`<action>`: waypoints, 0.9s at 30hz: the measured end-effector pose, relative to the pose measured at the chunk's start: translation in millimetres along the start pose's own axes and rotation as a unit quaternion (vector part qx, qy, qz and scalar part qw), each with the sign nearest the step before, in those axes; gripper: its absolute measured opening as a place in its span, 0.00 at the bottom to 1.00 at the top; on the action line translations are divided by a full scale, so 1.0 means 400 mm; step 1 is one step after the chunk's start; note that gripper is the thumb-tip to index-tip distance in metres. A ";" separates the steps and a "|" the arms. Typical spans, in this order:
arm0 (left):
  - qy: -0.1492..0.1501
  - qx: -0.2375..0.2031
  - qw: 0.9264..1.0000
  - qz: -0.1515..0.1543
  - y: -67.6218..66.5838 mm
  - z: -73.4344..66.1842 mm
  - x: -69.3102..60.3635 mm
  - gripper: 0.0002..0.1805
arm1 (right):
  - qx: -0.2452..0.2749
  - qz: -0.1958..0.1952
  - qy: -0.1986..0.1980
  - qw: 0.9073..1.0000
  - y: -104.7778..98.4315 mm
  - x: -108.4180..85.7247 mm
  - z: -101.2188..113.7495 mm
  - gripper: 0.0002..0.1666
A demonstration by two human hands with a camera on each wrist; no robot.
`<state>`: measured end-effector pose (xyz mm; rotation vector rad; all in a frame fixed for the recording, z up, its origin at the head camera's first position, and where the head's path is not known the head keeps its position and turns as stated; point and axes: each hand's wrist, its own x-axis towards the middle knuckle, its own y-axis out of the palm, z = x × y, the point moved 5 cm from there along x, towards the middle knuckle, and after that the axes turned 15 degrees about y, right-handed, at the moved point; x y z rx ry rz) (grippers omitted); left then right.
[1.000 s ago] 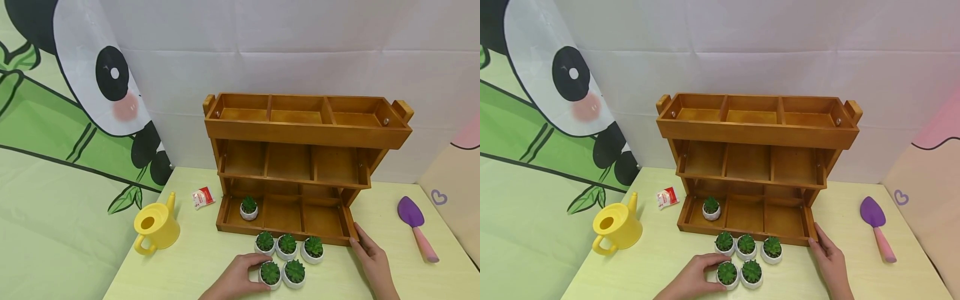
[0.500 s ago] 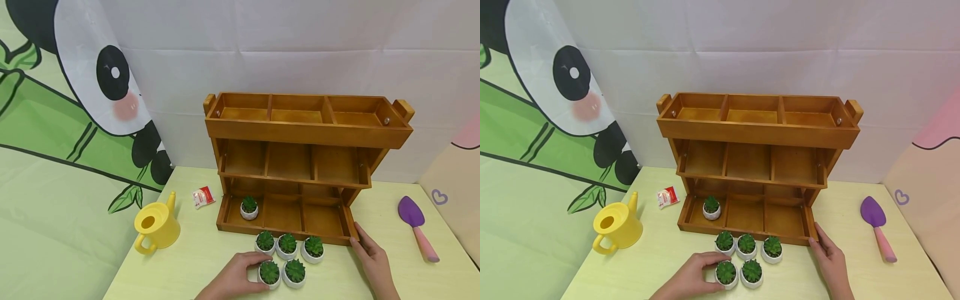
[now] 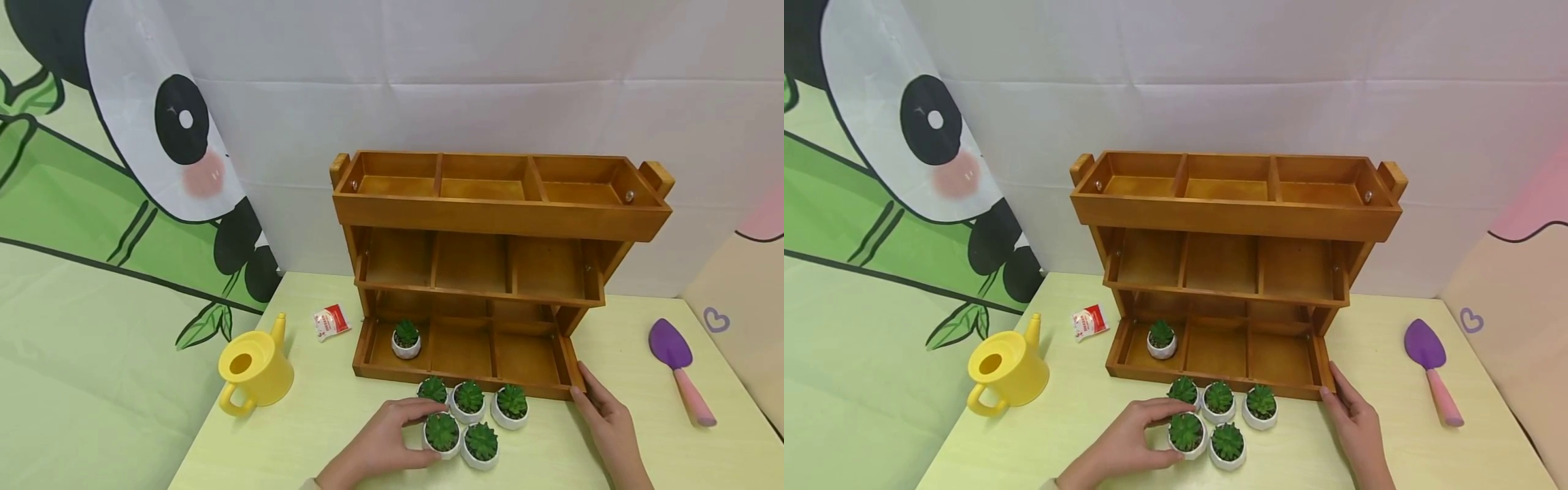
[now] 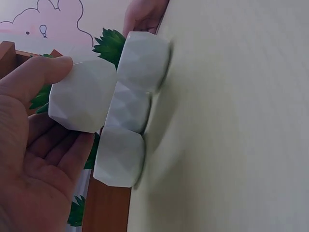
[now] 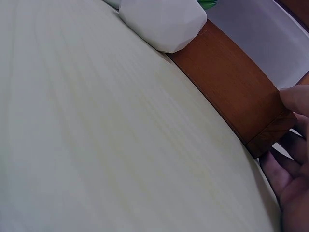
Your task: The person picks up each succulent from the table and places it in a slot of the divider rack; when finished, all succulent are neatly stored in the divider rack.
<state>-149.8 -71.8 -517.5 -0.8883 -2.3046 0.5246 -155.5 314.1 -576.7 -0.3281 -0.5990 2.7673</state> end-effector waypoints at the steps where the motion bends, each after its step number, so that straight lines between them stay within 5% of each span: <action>1: 0.003 -0.001 1.000 -0.003 -0.002 -0.003 0.005 0.32 | 0.000 0.000 0.000 1.000 0.000 0.001 -0.001 0.35; 19: 0.074 0.037 0.997 0.000 -0.042 -0.052 0.109 0.34 | 0.012 0.001 -0.006 1.000 0.001 0.002 -0.004 0.34; 27: 0.050 -0.019 0.998 -0.028 -0.062 -0.033 0.161 0.34 | 0.010 0.001 -0.008 1.000 0.001 0.001 -0.007 0.34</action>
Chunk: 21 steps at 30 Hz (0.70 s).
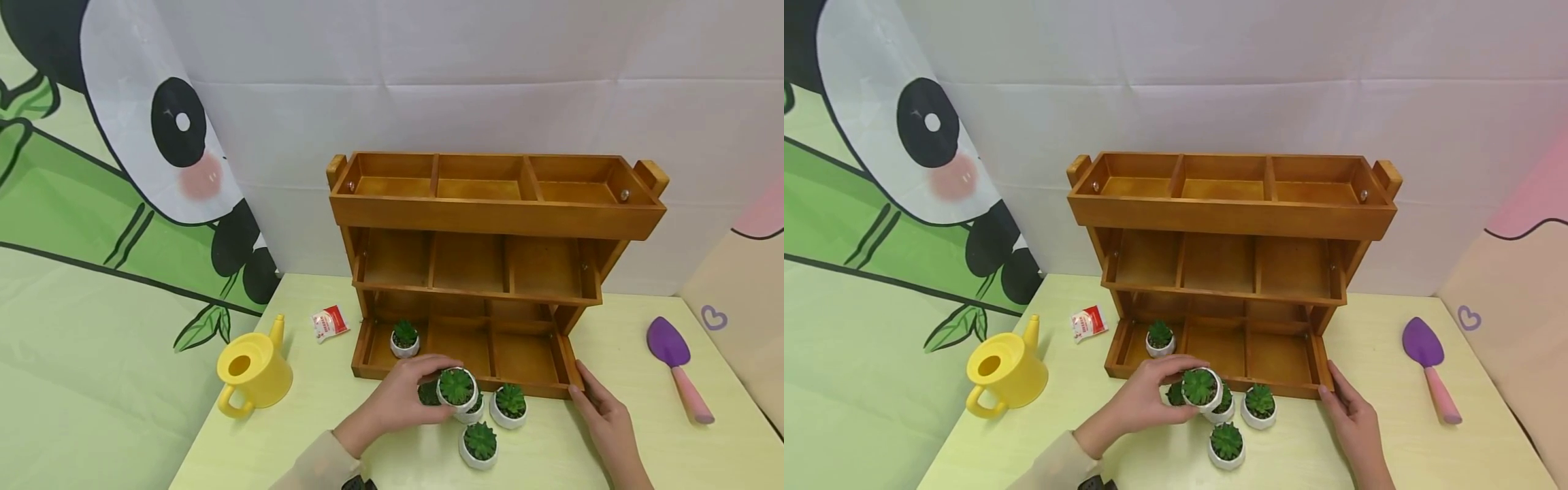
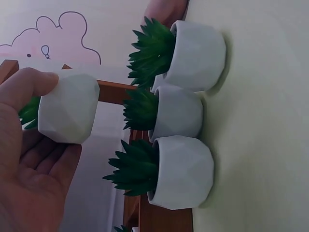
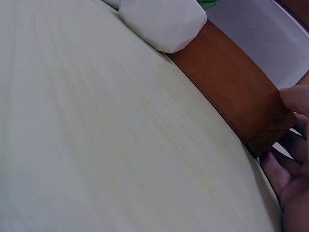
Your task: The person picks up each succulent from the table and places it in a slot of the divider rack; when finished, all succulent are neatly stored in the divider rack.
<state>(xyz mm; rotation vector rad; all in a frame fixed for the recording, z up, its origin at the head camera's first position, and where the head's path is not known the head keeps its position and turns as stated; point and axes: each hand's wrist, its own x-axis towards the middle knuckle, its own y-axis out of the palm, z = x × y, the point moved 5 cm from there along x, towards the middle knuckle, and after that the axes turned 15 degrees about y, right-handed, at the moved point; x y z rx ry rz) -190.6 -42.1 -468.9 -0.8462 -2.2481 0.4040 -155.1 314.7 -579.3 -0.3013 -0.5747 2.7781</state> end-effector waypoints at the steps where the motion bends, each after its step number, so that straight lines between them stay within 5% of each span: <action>1: -0.010 -0.011 1.000 -0.006 -0.001 0.006 0.006 0.33 | -0.001 0.001 0.001 1.000 0.000 0.001 0.000 0.34; 6: -0.059 -0.031 0.997 -0.028 -0.006 0.037 0.036 0.33 | -0.003 0.002 0.009 1.000 0.002 0.002 0.002 0.35; 10: -0.095 0.000 0.995 -0.036 -0.004 0.057 0.059 0.32 | -0.002 0.005 0.017 1.000 0.001 0.002 -0.001 0.35; 21: -0.145 0.039 0.988 -0.024 0.005 0.117 0.105 0.31 | -0.001 0.001 0.014 1.000 -0.001 0.003 -0.001 0.35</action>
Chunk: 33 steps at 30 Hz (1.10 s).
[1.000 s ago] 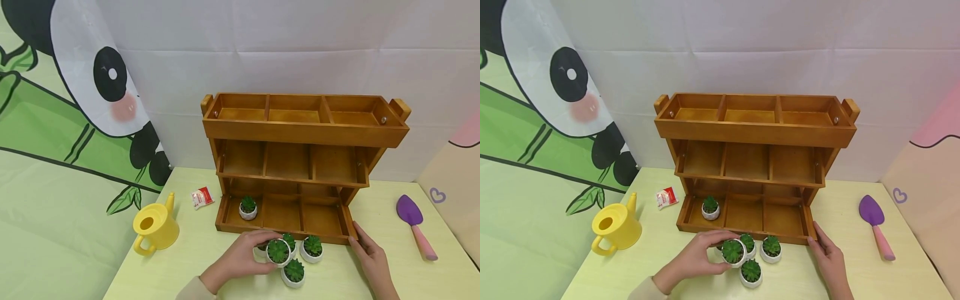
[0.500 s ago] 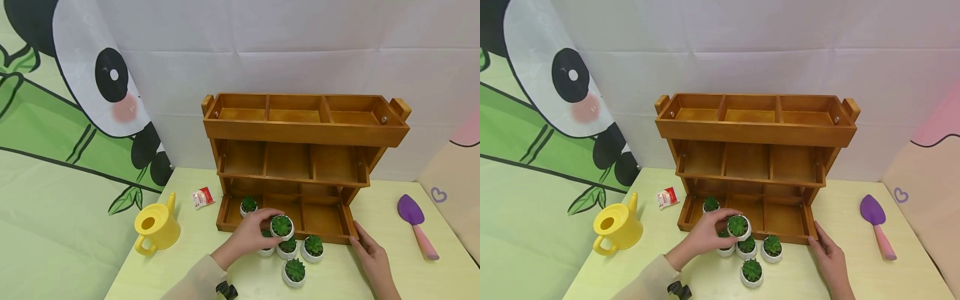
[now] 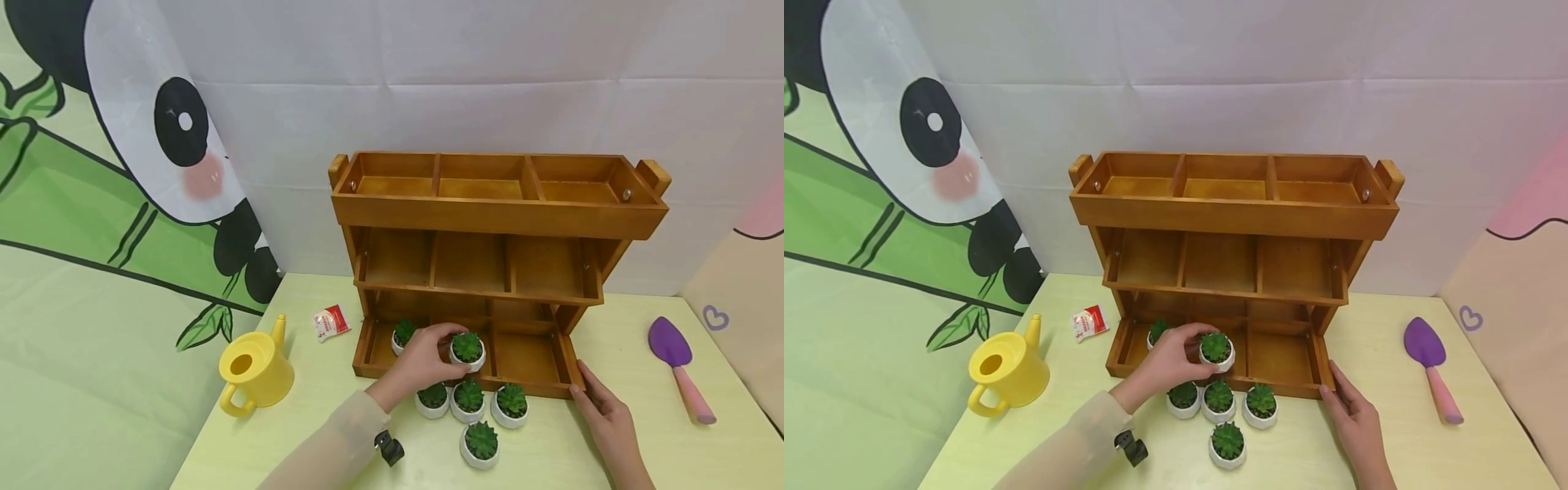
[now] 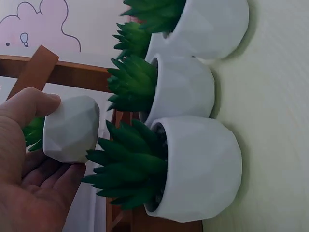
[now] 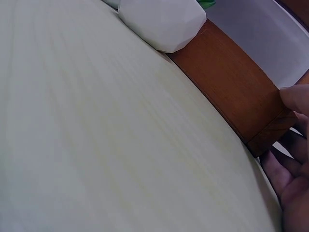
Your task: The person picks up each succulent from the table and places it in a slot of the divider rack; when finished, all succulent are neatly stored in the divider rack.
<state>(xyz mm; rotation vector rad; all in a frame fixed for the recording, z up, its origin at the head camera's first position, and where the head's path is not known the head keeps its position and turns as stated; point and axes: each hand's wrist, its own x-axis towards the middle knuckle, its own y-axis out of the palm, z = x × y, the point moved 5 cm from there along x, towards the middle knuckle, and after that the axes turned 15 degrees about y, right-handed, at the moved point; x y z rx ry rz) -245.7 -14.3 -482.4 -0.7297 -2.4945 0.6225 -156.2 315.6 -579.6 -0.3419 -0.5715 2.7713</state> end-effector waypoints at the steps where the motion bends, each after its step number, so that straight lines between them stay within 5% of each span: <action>1: -0.001 0.005 1.000 0.001 0.001 0.005 0.004 0.31 | 0.000 0.000 0.000 1.000 0.000 0.000 0.001 0.35; 9: -0.019 0.072 0.997 -0.002 0.015 0.045 0.037 0.31 | 0.008 0.000 -0.015 1.000 -0.001 -0.005 0.010 0.34; 19: -0.044 0.145 0.988 0.039 0.042 0.064 0.068 0.34 | 0.012 -0.001 -0.018 1.000 0.001 -0.006 0.008 0.34; 33: -0.049 0.198 0.977 0.059 0.064 0.094 0.089 0.33 | 0.001 -0.007 -0.018 1.000 0.000 -0.005 0.007 0.34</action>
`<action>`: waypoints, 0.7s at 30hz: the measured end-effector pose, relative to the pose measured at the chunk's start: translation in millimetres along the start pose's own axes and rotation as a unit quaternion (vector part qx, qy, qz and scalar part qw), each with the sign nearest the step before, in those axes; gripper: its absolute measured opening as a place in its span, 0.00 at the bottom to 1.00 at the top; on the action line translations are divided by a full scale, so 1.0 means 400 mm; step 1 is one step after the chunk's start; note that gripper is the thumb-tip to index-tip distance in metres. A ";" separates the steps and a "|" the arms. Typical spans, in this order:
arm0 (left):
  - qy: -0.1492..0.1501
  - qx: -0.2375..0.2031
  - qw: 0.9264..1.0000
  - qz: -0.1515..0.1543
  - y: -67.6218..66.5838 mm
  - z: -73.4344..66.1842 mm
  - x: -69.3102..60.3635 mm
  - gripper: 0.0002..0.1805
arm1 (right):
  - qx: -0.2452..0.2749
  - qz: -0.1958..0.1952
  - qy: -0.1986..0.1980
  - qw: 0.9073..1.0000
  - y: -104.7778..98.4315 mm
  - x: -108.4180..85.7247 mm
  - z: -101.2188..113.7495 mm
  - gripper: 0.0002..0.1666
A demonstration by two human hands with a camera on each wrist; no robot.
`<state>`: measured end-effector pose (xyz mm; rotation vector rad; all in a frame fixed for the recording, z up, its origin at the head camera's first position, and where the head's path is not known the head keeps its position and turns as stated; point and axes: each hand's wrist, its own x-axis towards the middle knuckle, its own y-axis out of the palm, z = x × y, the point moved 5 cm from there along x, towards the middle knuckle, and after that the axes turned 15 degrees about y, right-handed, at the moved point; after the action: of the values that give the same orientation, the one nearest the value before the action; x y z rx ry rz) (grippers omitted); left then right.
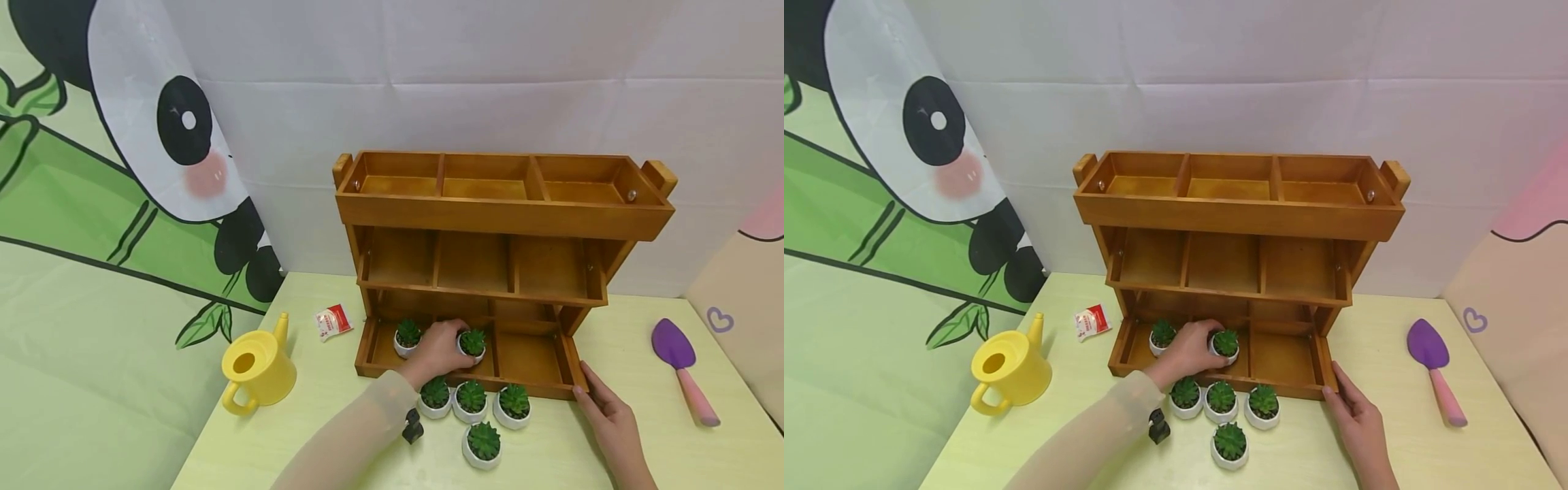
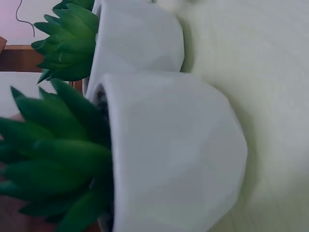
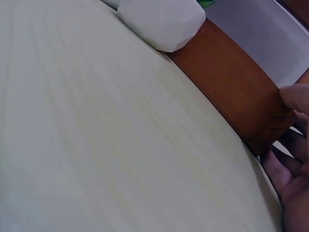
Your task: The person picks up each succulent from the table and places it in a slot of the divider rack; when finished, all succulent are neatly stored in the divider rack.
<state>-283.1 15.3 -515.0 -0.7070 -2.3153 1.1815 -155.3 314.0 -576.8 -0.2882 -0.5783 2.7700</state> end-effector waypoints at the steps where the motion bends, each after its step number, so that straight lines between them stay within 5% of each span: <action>1: 0.000 0.003 1.000 0.000 0.002 0.001 0.001 0.33 | -0.001 -0.001 -0.001 1.000 0.000 0.000 0.000 0.34; 10: -0.014 -0.005 1.000 -0.009 0.005 0.002 0.003 0.34 | 0.004 0.000 -0.001 1.000 -0.001 0.002 -0.003 0.34; 21: -0.034 -0.007 0.999 0.031 -0.003 -0.001 0.004 0.36 | 0.005 -0.001 -0.005 1.000 0.000 0.003 -0.006 0.34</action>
<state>-284.3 15.7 -513.4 -0.7613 -2.3751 1.2356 -155.9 315.4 -579.0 -0.2718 -0.5662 2.7731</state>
